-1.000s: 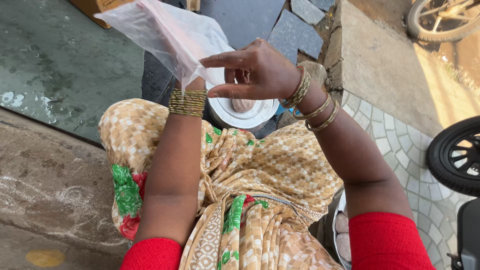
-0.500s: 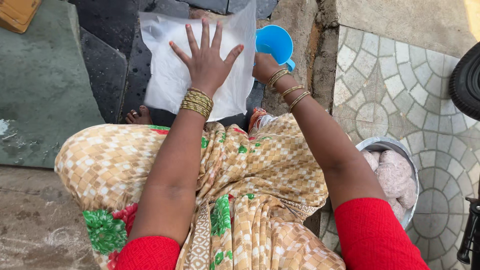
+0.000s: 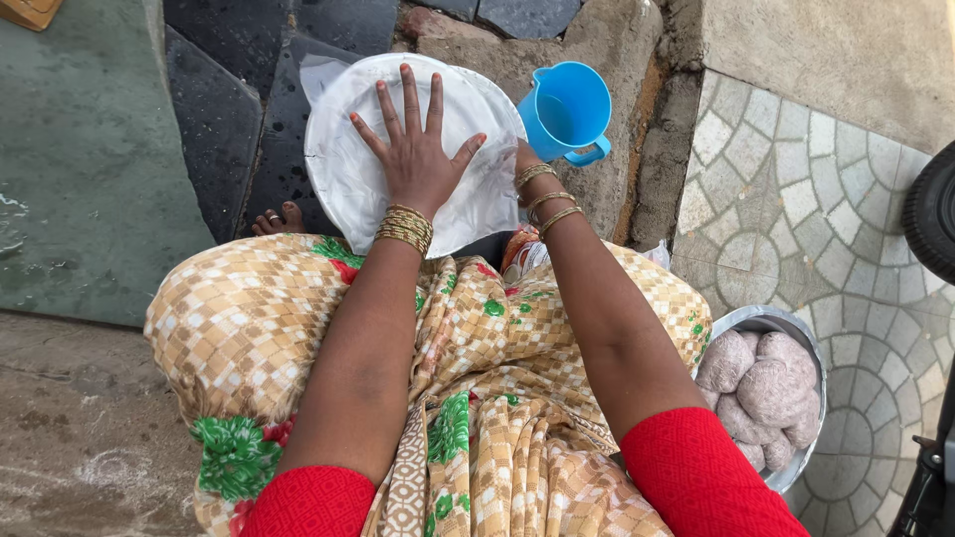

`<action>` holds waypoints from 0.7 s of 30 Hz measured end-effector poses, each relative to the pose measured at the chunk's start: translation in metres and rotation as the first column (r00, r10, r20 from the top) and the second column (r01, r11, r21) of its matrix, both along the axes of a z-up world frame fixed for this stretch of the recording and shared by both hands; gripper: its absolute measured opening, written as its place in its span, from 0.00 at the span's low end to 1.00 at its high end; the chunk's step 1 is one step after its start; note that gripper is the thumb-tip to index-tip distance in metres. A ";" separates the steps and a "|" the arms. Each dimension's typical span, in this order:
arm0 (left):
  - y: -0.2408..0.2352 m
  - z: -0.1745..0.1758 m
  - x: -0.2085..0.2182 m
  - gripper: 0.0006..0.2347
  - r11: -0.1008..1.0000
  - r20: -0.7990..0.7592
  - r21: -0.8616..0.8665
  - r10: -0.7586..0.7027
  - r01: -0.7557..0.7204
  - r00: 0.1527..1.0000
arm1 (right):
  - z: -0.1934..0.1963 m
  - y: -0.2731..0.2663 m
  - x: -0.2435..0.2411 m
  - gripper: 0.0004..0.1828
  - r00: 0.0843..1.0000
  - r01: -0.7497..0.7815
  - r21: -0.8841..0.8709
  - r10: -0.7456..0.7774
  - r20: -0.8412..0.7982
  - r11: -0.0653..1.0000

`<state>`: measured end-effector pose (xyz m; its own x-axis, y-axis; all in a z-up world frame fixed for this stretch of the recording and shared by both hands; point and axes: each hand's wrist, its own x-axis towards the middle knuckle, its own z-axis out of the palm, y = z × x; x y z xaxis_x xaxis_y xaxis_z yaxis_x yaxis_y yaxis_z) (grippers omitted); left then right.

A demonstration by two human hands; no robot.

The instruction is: The person scoops a brown paste from a bucket onto a metal plate, shapes it into a round ball by hand, and places it into a plastic bag. The person repeats this process multiple times, placing the finished balls into a metal colander.

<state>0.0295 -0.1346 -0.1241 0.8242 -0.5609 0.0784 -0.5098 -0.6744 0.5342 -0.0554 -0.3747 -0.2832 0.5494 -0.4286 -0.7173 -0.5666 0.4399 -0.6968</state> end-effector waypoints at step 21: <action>0.092 0.024 0.016 0.26 -0.345 -0.259 -0.476 -0.824 -0.809 0.504 | 0.398 0.313 0.068 0.16 0.709 -0.202 -0.849 0.526 -0.470 -0.488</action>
